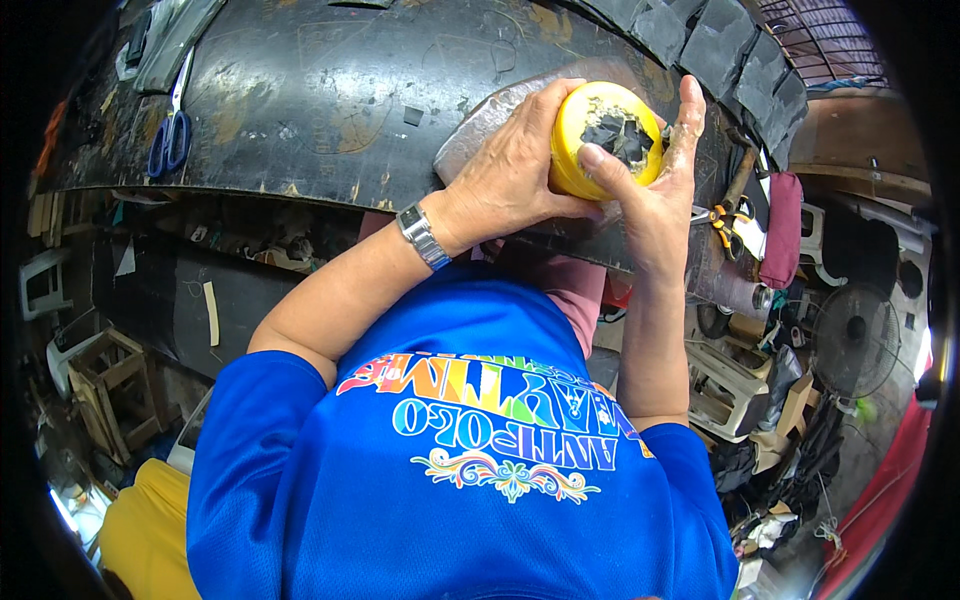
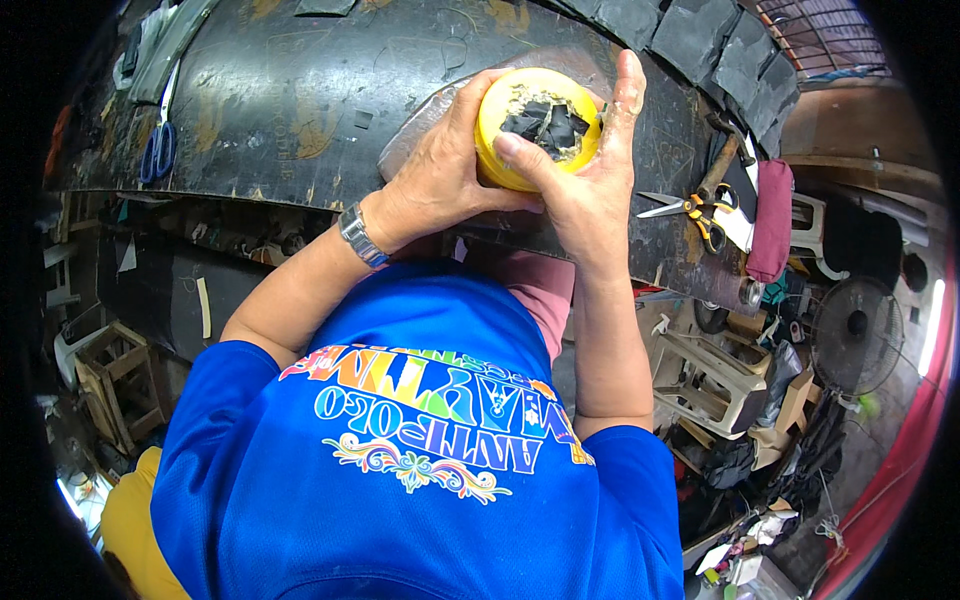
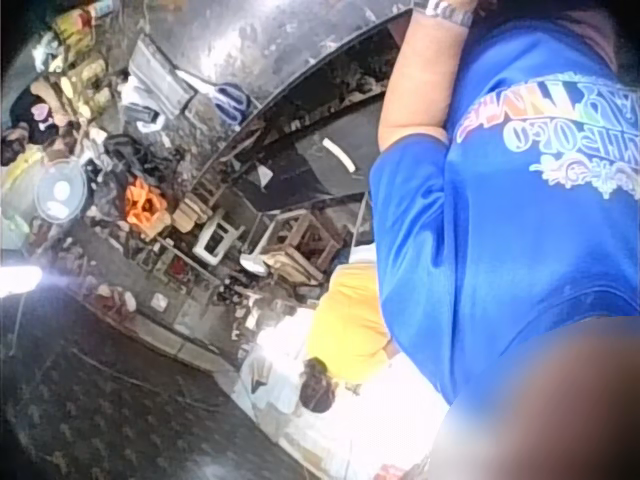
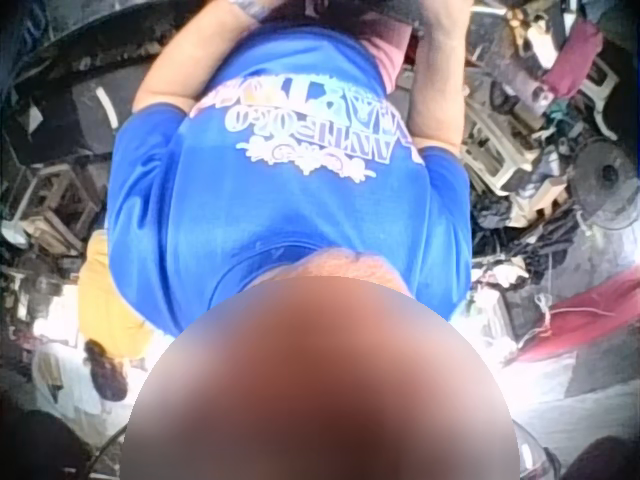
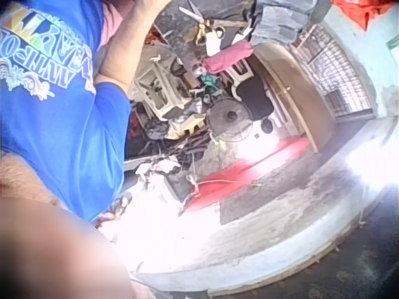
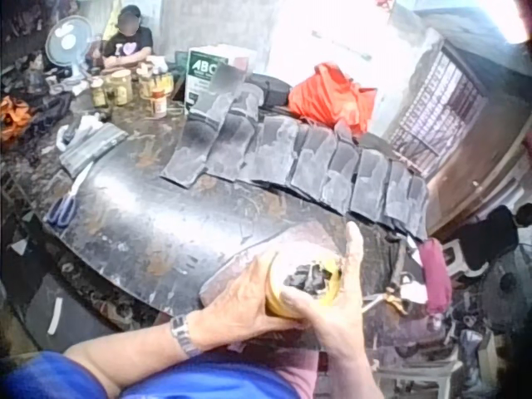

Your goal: The person repeatedly rubs small black rubber pieces on a flat surface, then dips fingers into a yellow tub of paste and rubs the paste onto the rubber pieces. The person continues this cycle of rubbing and applying paste throughout the clip.

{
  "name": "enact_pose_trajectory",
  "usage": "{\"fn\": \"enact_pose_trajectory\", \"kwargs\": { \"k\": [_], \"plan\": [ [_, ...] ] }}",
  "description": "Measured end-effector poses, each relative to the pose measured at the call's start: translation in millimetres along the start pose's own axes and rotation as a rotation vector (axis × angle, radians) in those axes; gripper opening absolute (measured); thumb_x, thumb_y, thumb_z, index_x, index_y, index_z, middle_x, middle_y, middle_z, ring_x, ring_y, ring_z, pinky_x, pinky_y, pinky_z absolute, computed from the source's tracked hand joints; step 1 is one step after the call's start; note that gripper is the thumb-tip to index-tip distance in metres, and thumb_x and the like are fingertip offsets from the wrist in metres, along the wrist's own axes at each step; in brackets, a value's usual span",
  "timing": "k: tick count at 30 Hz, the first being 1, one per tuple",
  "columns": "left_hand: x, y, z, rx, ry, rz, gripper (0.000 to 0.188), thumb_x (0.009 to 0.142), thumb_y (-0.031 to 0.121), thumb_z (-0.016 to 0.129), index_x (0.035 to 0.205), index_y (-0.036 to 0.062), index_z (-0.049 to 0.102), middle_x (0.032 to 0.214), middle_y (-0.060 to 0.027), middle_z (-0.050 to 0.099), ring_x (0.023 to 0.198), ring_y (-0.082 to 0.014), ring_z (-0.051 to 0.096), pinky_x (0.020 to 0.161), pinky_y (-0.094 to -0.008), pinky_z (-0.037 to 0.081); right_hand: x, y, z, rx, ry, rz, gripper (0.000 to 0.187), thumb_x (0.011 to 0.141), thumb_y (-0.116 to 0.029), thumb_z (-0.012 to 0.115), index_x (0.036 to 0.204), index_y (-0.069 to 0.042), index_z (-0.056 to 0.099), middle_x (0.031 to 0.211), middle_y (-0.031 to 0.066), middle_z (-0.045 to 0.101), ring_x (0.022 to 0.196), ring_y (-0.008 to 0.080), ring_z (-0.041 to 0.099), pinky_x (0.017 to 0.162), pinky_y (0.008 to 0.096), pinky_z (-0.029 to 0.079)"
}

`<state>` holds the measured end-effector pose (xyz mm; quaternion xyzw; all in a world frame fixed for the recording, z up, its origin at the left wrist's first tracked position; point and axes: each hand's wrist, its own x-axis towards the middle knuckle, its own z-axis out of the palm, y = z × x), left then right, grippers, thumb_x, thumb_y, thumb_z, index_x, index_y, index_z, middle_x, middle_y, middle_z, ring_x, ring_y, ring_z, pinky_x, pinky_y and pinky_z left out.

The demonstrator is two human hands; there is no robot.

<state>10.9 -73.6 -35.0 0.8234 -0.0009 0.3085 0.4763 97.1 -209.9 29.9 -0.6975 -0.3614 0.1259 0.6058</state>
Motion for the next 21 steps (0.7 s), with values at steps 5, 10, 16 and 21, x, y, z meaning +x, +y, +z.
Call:
{"fn": "enact_pose_trajectory", "kwargs": {
  "k": [5,10,16,21],
  "plan": [
    [-2,-1,3,-0.009,-0.004,-0.015,0.114,0.065,0.027,0.094,0.149,0.0032,0.022,0.144,-0.0258,0.042,0.137,-0.042,0.043,0.116,-0.0463,0.036,5,10,6,-0.196,0.101,-0.156,0.092,0.087,-0.014,0.076,0.16,-0.005,0.02,0.153,0.0122,0.039,0.116,0.0194,0.055,0.101,0.0341,0.047],
    [2,6,-4,0.007,-0.039,0.024,0.118,0.066,0.029,0.095,0.152,0.0013,0.02,0.147,-0.0258,0.039,0.138,-0.0405,0.042,0.115,-0.0429,0.037,13,21,-3,-0.21,0.127,-0.153,0.08,0.097,-0.019,0.064,0.16,-0.006,0.017,0.161,0.0116,0.025,0.119,0.0191,0.053,0.103,0.0346,0.045],
    [32,10,-57,0.063,-0.243,0.146,0.082,0.083,0.039,0.079,0.15,0.0076,0.043,0.153,-0.0209,0.038,0.142,-0.0369,0.038,0.118,-0.0445,0.031,4,28,-21,0.223,-0.103,-0.127,0.129,0.076,-0.038,0.086,0.162,-0.012,-0.007,0.163,0.0173,0.018,0.142,0.0323,0.038,0.116,0.0404,0.035],
    [66,18,-63,0.264,-0.459,0.431,0.053,0.091,0.029,0.07,0.141,0.0149,0.058,0.14,-0.0089,0.058,0.131,-0.0339,0.051,0.112,-0.0455,0.041,-7,32,-16,0.152,-0.045,-0.061,0.153,0.056,-0.017,0.098,0.16,-0.016,-0.014,0.156,0.0261,0.026,0.145,0.0348,0.034,0.117,0.044,0.034]
  ]
}}
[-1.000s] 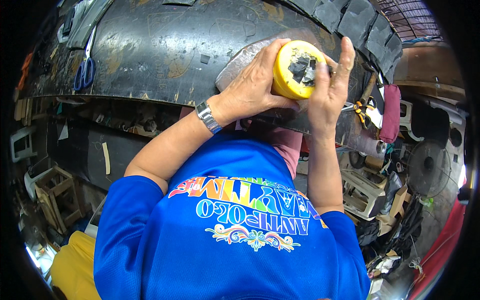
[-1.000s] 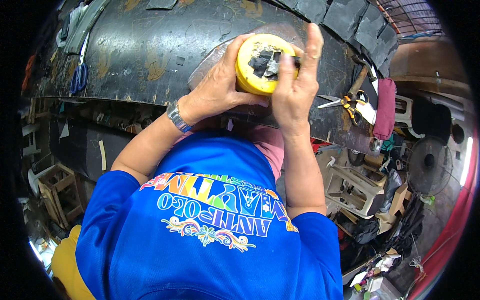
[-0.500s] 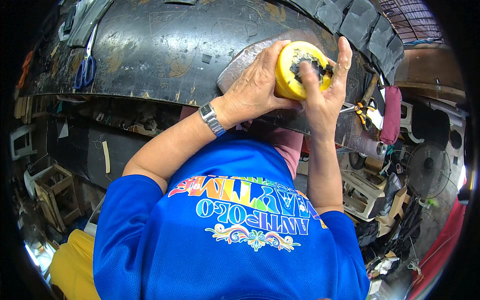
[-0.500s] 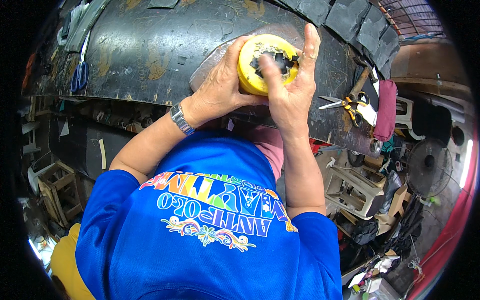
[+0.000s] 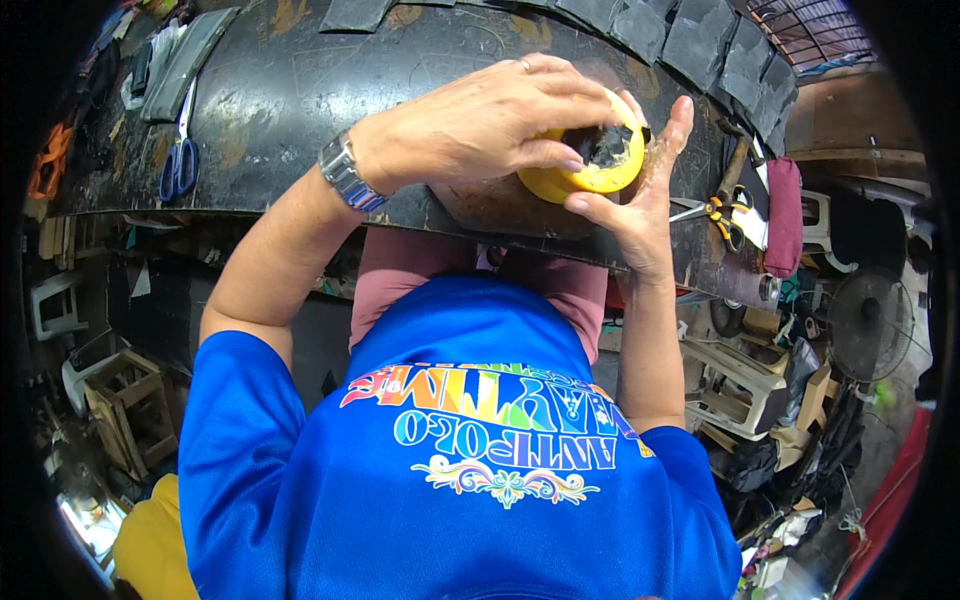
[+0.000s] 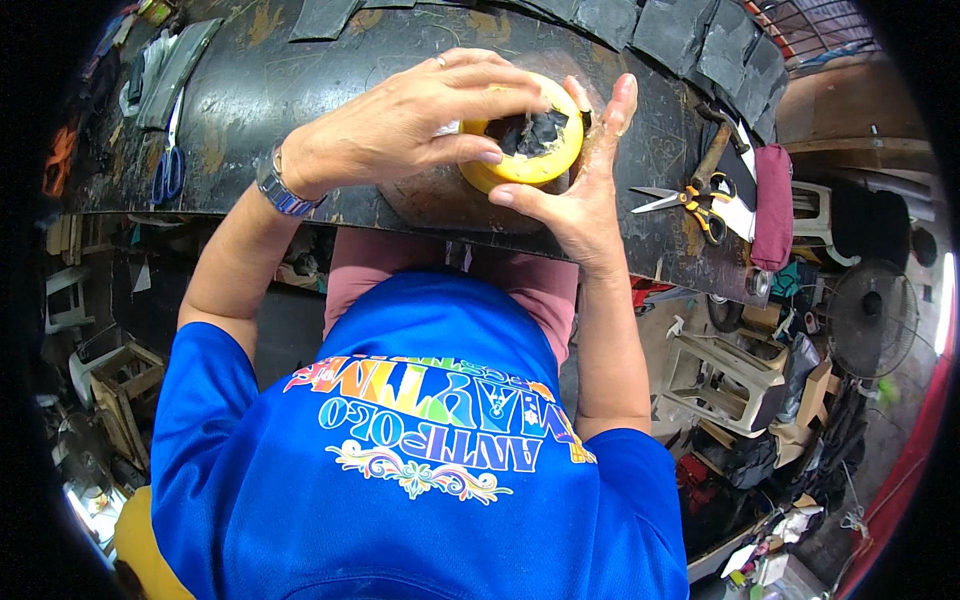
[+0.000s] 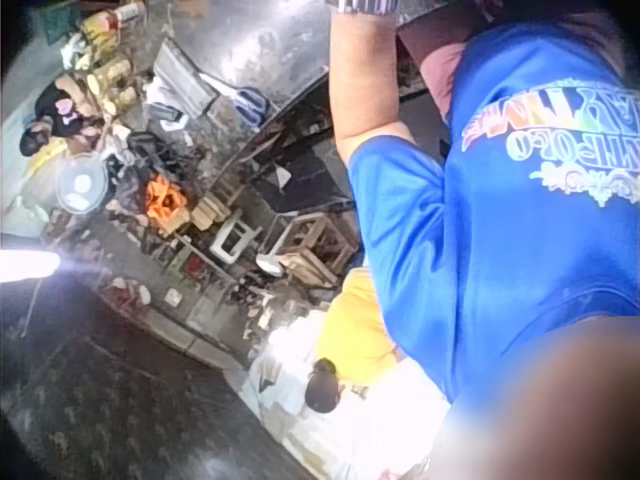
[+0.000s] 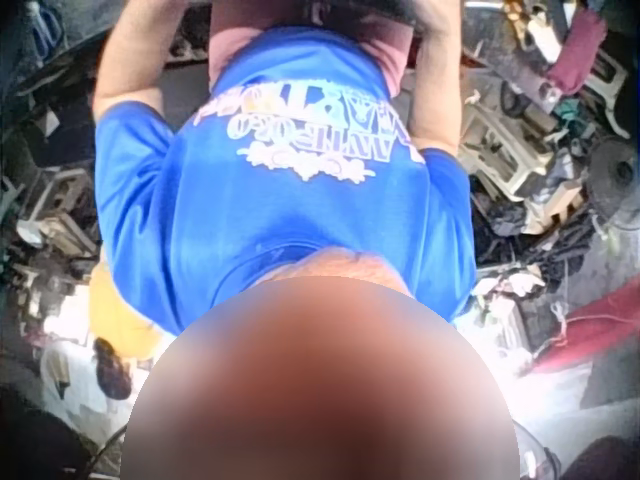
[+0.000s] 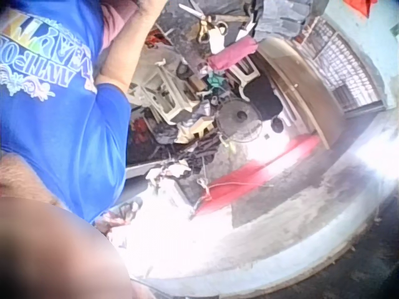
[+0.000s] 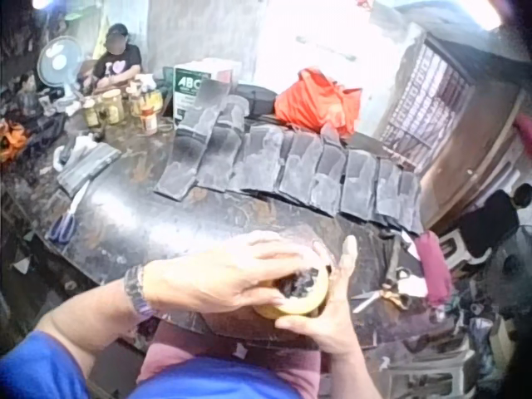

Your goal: The person repeatedly rubs small black rubber pieces on a flat surface, then dips fingers into a yellow tub of paste and rubs the paste onto the rubber pieces. The person continues this cycle of rubbing and applying paste throughout the clip.

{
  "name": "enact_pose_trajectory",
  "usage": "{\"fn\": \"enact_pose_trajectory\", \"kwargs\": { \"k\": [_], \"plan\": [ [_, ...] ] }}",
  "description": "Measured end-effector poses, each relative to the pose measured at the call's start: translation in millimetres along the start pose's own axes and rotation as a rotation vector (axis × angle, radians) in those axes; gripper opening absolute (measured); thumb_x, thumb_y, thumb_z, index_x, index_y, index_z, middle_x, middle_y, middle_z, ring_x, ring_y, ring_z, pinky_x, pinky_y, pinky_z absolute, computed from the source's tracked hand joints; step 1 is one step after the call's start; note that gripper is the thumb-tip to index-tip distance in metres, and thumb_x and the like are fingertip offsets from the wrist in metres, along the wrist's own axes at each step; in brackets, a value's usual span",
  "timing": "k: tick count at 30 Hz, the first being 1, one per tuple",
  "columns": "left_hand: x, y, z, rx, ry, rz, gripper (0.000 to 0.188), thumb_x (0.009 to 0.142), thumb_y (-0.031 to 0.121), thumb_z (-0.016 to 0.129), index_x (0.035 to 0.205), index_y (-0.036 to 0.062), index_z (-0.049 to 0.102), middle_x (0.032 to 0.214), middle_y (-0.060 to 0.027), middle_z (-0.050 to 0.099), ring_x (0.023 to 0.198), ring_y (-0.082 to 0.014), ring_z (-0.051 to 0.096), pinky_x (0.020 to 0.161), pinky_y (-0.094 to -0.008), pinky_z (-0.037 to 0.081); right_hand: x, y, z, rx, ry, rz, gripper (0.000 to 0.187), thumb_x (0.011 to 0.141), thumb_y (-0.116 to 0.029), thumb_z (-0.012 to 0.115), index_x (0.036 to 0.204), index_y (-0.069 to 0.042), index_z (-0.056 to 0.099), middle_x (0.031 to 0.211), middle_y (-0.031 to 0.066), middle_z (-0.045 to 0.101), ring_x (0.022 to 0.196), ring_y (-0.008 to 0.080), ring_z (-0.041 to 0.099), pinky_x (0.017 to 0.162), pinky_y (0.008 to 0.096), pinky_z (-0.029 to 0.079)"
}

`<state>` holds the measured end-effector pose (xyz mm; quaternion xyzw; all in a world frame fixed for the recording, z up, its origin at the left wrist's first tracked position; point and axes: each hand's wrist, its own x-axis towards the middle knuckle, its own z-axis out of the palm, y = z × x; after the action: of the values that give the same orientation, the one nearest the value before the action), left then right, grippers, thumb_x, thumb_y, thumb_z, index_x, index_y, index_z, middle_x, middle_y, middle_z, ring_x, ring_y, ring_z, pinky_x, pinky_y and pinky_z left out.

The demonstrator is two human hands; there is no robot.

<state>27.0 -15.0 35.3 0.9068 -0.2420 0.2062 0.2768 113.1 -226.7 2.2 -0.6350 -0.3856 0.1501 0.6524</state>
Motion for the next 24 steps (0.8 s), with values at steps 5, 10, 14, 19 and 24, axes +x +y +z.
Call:
{"fn": "enact_pose_trajectory", "kwargs": {
  "k": [5,10,14,19,24],
  "plan": [
    [14,2,-8,0.129,-0.015,0.008,0.03,0.086,0.027,0.074,0.115,0.0182,0.075,0.122,-0.0015,0.067,0.115,-0.0247,0.06,0.103,-0.04,0.046,-3,6,8,-0.079,0.065,-0.1,0.155,0.056,-0.017,0.099,0.159,-0.014,-0.017,0.156,0.0225,0.027,0.14,0.0334,0.04,0.116,0.0434,0.037],
    [21,-3,-16,0.131,-0.125,0.071,0.02,0.083,0.025,0.076,0.1,0.0147,0.075,0.111,0.0024,0.069,0.11,-0.0202,0.062,0.099,-0.0362,0.045,-6,11,16,-0.087,0.073,-0.108,0.156,0.056,-0.009,0.097,0.158,-0.017,-0.021,0.149,0.0195,0.037,0.132,0.0307,0.048,0.112,0.0425,0.041],
    [27,-7,-5,0.034,-0.02,0.111,0.011,0.084,0.02,0.076,0.092,0.0129,0.073,0.101,0.0017,0.07,0.102,-0.0213,0.064,0.094,-0.0374,0.048,-5,15,19,0.064,0.042,-0.078,0.151,0.059,-0.002,0.091,0.158,-0.022,-0.021,0.141,0.0172,0.046,0.127,0.029,0.052,0.109,0.0417,0.045],
    [21,-7,16,-0.178,0.152,-0.026,0.009,0.087,0.016,0.074,0.094,0.0103,0.071,0.089,-0.0016,0.069,0.092,-0.0214,0.067,0.084,-0.0365,0.053,-3,16,16,0.078,0.014,-0.096,0.15,0.059,0.0,0.088,0.159,-0.025,-0.021,0.139,0.0156,0.049,0.125,0.0277,0.053,0.107,0.0422,0.047],
    [40,-32,-7,-1.18,0.482,-0.217,0.028,0.096,0.018,0.067,0.12,0.0033,0.064,0.095,-0.004,0.069,0.094,-0.0132,0.065,0.085,-0.0293,0.054,-9,15,28,-0.003,0.079,-0.138,0.148,0.051,-0.013,0.092,0.161,-0.009,-0.006,0.157,0.0115,0.021,0.13,0.0247,0.049,0.112,0.039,0.041]
  ]
}}
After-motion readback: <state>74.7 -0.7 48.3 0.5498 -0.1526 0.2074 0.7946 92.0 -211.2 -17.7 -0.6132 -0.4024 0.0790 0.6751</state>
